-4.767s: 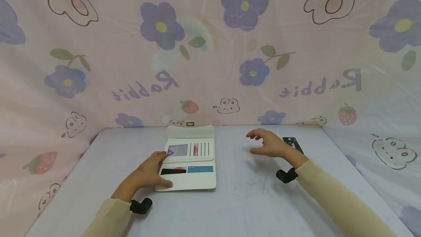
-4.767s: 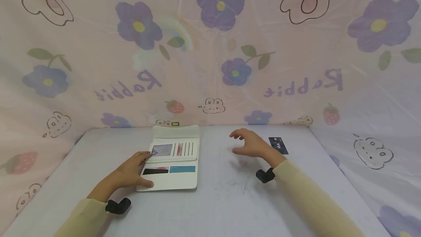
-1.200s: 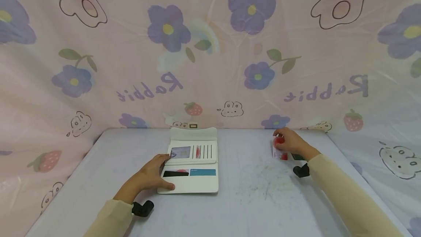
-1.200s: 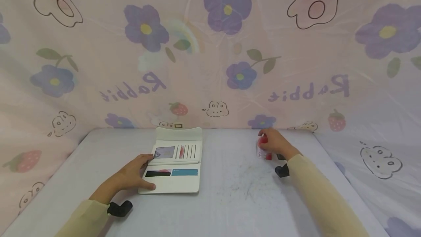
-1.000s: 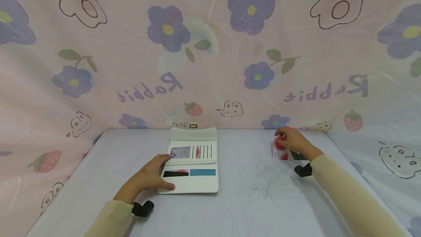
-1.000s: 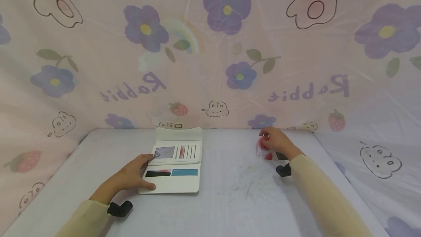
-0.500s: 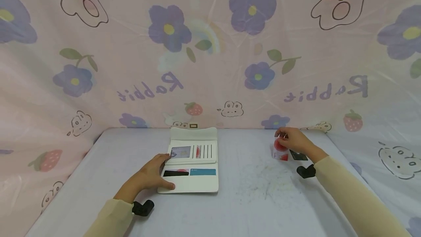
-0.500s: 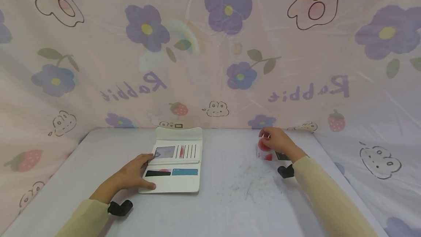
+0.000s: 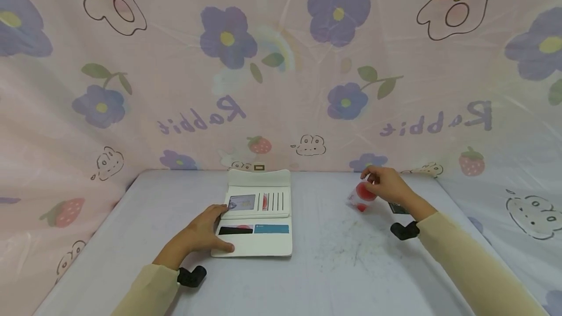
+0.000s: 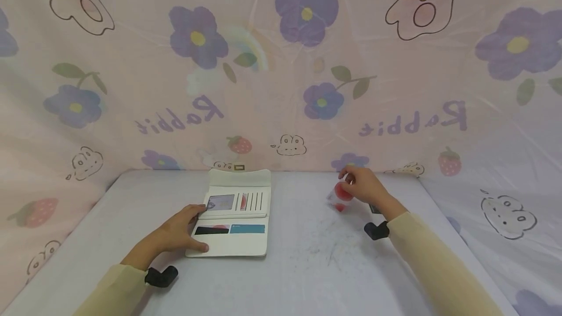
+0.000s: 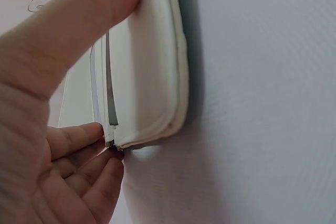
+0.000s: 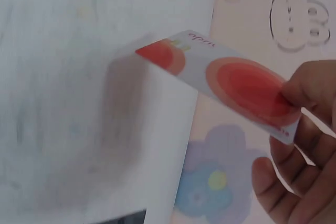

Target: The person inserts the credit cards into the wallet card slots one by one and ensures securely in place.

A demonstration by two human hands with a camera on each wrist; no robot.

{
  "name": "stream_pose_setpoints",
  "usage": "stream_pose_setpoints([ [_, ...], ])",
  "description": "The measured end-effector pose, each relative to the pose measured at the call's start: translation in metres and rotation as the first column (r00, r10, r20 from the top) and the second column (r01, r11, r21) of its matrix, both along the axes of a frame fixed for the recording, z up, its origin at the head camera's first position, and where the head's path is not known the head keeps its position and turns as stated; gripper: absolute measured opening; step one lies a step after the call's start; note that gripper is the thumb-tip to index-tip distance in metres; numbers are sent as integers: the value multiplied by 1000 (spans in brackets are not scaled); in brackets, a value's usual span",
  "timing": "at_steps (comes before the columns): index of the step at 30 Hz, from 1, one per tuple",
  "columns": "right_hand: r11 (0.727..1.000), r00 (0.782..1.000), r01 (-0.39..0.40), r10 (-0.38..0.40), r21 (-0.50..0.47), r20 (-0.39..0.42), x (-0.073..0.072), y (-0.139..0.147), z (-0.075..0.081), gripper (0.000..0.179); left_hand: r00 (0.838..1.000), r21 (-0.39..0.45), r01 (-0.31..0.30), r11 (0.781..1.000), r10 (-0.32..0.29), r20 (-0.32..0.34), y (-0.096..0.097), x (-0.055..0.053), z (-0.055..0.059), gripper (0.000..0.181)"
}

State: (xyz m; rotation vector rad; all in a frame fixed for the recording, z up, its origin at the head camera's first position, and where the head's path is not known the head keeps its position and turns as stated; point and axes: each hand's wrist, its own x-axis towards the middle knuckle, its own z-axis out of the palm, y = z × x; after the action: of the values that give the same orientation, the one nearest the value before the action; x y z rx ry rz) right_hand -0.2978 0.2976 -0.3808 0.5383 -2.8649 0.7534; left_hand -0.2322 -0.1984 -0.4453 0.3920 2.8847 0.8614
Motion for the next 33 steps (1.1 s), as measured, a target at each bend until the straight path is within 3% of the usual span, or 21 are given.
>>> stream_pose_setpoints([
  [11, 996, 999, -28, 30, -84, 15, 6, -38, -1, 12, 1000, 9, 1, 1000, -1, 7, -1, -1, 1, 118],
  [22, 994, 999, -42, 42, -99, 2, 12, -71, -4, 11, 1000, -1, -7, 1000, 7, 9, -1, -1, 0, 117],
  [33, 972, 999, -40, 37, -231, -18, 10, -100, -7, 10, 1000, 0, 2, 1000, -2, 6, -1, -2, -1, 117],
])
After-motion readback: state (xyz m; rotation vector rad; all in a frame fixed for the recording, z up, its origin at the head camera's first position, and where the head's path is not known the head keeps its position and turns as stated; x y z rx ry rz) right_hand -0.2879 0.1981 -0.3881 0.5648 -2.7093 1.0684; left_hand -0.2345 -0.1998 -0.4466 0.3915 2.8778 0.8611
